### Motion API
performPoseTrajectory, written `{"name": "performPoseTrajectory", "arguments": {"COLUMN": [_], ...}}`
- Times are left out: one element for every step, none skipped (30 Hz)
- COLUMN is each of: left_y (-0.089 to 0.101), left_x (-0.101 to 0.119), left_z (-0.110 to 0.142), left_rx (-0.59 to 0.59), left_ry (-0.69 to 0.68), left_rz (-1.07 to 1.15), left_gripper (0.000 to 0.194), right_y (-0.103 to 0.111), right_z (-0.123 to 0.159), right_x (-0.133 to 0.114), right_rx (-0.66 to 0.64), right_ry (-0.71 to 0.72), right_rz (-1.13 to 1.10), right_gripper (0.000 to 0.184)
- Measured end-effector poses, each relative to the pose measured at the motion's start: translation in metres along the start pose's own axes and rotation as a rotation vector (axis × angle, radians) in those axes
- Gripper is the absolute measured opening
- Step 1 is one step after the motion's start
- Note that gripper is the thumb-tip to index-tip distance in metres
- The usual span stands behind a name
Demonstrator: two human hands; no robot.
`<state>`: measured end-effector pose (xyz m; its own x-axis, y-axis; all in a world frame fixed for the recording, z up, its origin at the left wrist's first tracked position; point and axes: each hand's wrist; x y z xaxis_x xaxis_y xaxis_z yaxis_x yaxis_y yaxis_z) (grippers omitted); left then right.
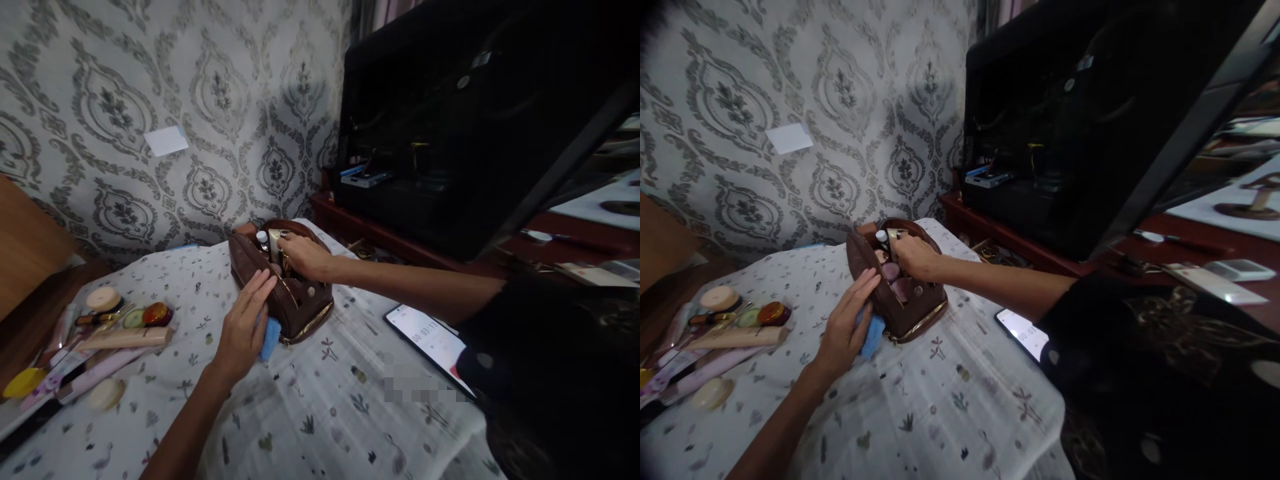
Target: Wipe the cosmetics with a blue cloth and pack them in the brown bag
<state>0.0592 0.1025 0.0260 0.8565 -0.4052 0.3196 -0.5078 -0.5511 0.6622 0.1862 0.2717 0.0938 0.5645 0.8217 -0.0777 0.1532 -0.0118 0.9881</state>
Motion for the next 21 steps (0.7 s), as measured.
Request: {"name": "performPoseTrajectory", "arguments": {"left_y": [0.000,0.000,0.000,0.000,0.000,0.000,0.000,0.000,0.000,0.000,-0.001,-0.001,-0.001,-0.001,-0.001,-0.001,-0.001,-0.001,-0.001,-0.001,-0.001], "left_x": [0.000,0.000,0.000,0.000,0.000,0.000,0.000,0.000,0.000,0.000,0.000,0.000,0.000,0.001,0.001,0.001,0.001,0.001,0.000,0.000,0.000], "left_z": [0.000,0.000,0.000,-0.001,-0.001,-0.001,-0.001,-0.001,-0.001,-0.001,-0.001,-0.001,0.000,0.000,0.000,0.000,0.000,0.000,0.000,0.000,0.000], "left_rx": [0.003,0.006,0.010,0.012,0.012,0.011,0.009,0.007,0.005,0.006,0.008,0.009,0.011,0.012,0.010,0.006,0.002,-0.003,-0.006,-0.009,-0.009], "left_ry": [-0.005,-0.009,-0.012,-0.013,-0.013,-0.010,-0.006,-0.002,0.000,0.000,-0.003,-0.004,-0.005,-0.004,-0.001,0.004,0.008,0.009,0.008,0.007,0.006], "left_rz": [0.001,0.002,0.002,0.002,0.002,0.003,0.004,0.006,0.007,0.008,0.009,0.010,0.010,0.012,0.013,0.015,0.015,0.016,0.015,0.015,0.014], "left_gripper": [0.049,0.049,0.050,0.050,0.050,0.050,0.049,0.049,0.049,0.049,0.049,0.049,0.050,0.050,0.050,0.049,0.049,0.049,0.050,0.050,0.050], "right_y": [-0.001,-0.003,-0.004,-0.004,-0.004,-0.003,-0.002,0.000,0.001,0.002,0.003,0.002,0.001,0.000,-0.002,-0.004,-0.005,-0.005,-0.004,-0.002,0.001], "right_z": [-0.001,-0.002,-0.002,-0.003,-0.003,-0.003,-0.003,-0.003,-0.002,-0.002,-0.001,-0.002,-0.002,-0.003,-0.004,-0.005,-0.005,-0.006,-0.007,-0.007,-0.007], "right_x": [0.001,0.003,0.004,0.005,0.006,0.005,0.004,0.003,0.001,-0.002,-0.004,-0.006,-0.008,-0.008,-0.009,-0.008,-0.006,-0.005,-0.003,-0.002,-0.001], "right_rx": [0.002,0.007,0.015,0.023,0.029,0.032,0.027,0.012,-0.016,-0.050,-0.085,-0.115,-0.133,-0.139,-0.135,-0.125,-0.114,-0.103,-0.091,-0.076,-0.058], "right_ry": [0.012,0.029,0.043,0.056,0.071,0.085,0.094,0.097,0.090,0.077,0.060,0.044,0.034,0.033,0.039,0.051,0.063,0.074,0.082,0.088,0.090], "right_rz": [0.001,0.000,-0.001,0.000,0.003,0.010,0.020,0.031,0.040,0.045,0.049,0.051,0.052,0.053,0.056,0.059,0.058,0.054,0.047,0.036,0.023], "right_gripper": [0.028,0.026,0.025,0.024,0.024,0.024,0.024,0.025,0.025,0.026,0.026,0.027,0.028,0.028,0.028,0.027,0.026,0.026,0.025,0.024,0.022]}}
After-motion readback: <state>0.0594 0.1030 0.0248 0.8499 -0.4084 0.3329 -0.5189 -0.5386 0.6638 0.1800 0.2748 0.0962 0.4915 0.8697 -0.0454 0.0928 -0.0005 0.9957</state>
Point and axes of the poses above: each hand's wrist, its own z-axis away from the middle knuckle, its own y-axis out of the back of the hand, x = y × z, and after that the axes turned 1 degree about y, right-handed
